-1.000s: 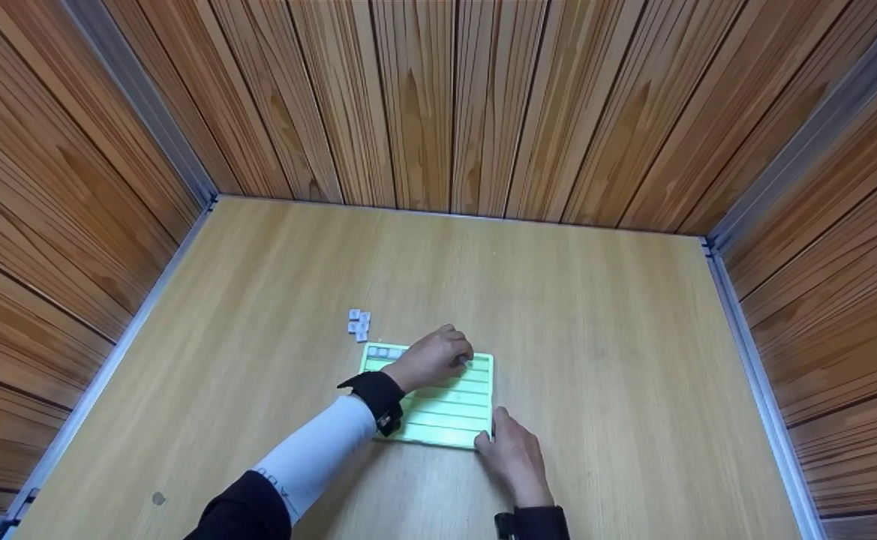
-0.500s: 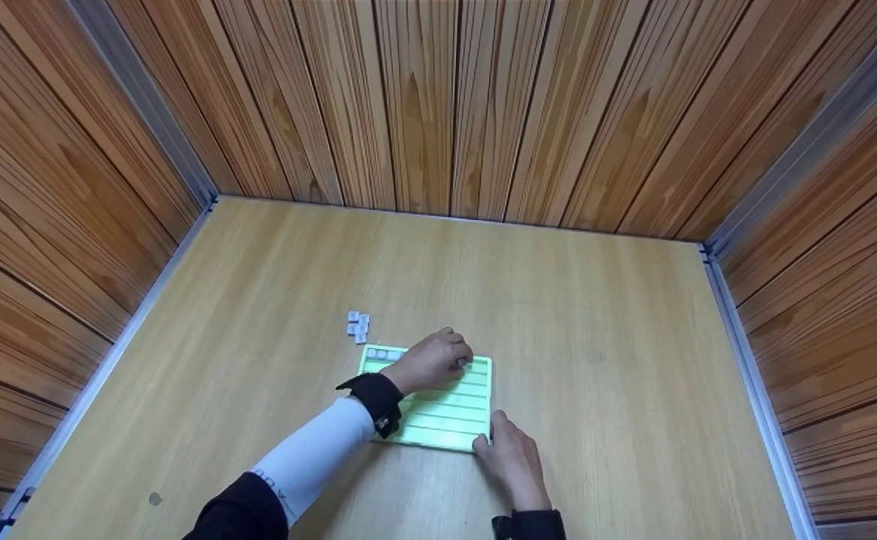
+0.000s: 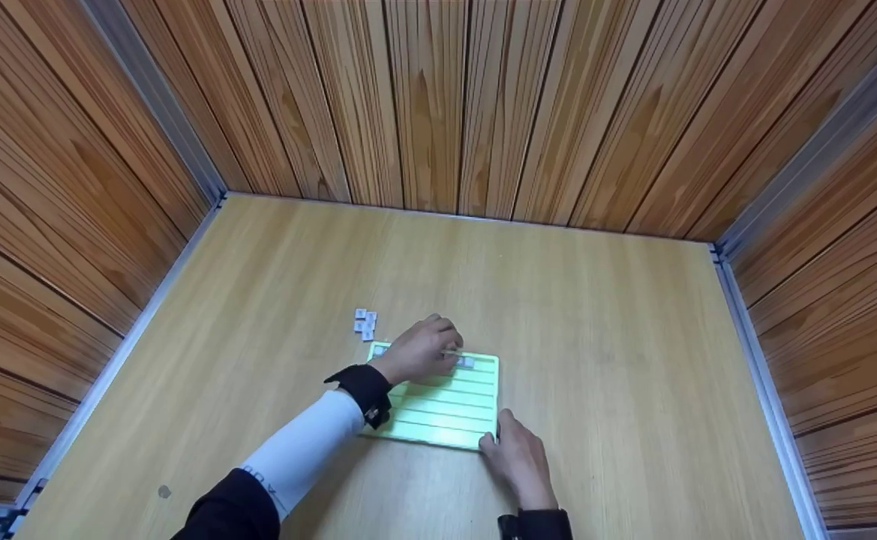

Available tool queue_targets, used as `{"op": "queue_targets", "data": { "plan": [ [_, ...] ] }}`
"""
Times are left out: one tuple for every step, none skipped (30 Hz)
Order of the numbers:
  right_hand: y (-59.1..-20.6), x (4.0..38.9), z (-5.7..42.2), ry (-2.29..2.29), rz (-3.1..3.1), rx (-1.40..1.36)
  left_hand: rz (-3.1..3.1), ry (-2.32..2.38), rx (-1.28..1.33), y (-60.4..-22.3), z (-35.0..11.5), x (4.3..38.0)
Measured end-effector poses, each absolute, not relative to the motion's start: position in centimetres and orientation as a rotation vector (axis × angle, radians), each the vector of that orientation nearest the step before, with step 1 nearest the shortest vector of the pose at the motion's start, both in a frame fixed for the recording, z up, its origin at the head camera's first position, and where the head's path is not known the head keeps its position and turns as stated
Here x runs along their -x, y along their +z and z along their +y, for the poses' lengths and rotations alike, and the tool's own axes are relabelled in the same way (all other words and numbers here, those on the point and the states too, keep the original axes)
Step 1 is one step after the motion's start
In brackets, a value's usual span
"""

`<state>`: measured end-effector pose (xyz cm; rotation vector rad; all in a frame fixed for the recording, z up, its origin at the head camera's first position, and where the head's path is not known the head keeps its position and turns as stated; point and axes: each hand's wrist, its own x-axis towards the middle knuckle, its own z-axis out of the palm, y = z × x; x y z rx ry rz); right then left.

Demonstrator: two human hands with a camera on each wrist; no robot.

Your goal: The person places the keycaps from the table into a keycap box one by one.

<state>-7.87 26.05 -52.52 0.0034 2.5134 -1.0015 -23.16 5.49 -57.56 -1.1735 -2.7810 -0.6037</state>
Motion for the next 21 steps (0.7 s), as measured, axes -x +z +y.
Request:
{"op": "queue_targets", "data": {
  "plan": [
    [-54.3,8.0,26.1,-0.968,2.562,-0.05,-2.808,-0.583,1.156,-57.5,5.3,23.2],
    [-55.8,8.2,26.3,-0.934,2.588,-0.092,-2.833,-0.564,1.137,-57.4,5.1,23.3],
    [-57.2,8.3,26.4,-0.906,2.629,-0.136,-2.856,-0.538,1.117,-57.4,4.9,23.3],
    [-58.4,8.3,26.6,-0.901,2.673,-0.162,-2.872,-0.525,1.099,-57.3,4.7,23.3],
    [-58.6,8.4,26.5,-0.887,2.677,-0.184,-2.88,-0.515,1.083,-57.3,4.4,23.4],
    [-58.9,8.5,26.8,-0.877,2.684,-0.192,-2.884,-0.502,1.069,-57.3,4.2,23.5],
    [-59.0,8.5,26.8,-0.868,2.686,-0.206,-2.887,-0.49,1.054,-57.3,3.9,23.5],
    [-59.0,8.6,26.9,-0.86,2.672,-0.209,-2.891,-0.487,1.04,-57.2,3.5,23.6],
    [-58.9,8.6,27.0,-0.862,2.669,-0.208,-2.897,-0.485,1.027,-57.2,3.2,23.7],
    [-58.8,8.7,27.0,-0.861,2.667,-0.202,-2.903,-0.49,1.009,-57.2,2.8,23.8],
    [-58.6,8.7,27.0,-0.858,2.663,-0.202,-2.907,-0.497,0.989,-57.3,2.3,24.0],
    [-58.5,8.7,27.0,-0.859,2.664,-0.197,-2.909,-0.504,0.966,-57.3,1.8,24.1],
    [-58.5,8.7,26.9,-0.862,2.663,-0.192,-2.911,-0.517,0.942,-57.4,1.3,24.2],
    [-58.4,8.7,26.9,-0.865,2.664,-0.188,-2.913,-0.527,0.919,-57.4,0.8,24.3],
    [-58.4,8.7,26.9,-0.867,2.664,-0.186,-2.914,-0.539,0.896,-57.5,0.2,24.4],
    [-58.4,8.7,26.8,-0.865,2.664,-0.19,-2.91,-0.548,0.873,-57.5,-0.3,24.5],
    [-58.4,8.8,26.8,-0.864,2.661,-0.195,-2.906,-0.559,0.852,-57.5,-0.9,24.5],
    [-58.4,8.8,26.8,-0.864,2.658,-0.204,-2.904,-0.571,0.831,-57.6,-1.4,24.6],
    [-58.4,8.8,26.7,-0.863,2.657,-0.21,-2.91,-0.583,0.808,-57.6,-1.8,24.7],
    [-58.4,8.8,26.7,-0.862,2.655,-0.214,-2.912,-0.589,0.79,-57.6,-2.3,24.8],
    [-58.5,8.8,26.7,-0.861,2.654,-0.214,-2.913,-0.595,0.773,-57.5,-2.7,24.8]
  ]
}}
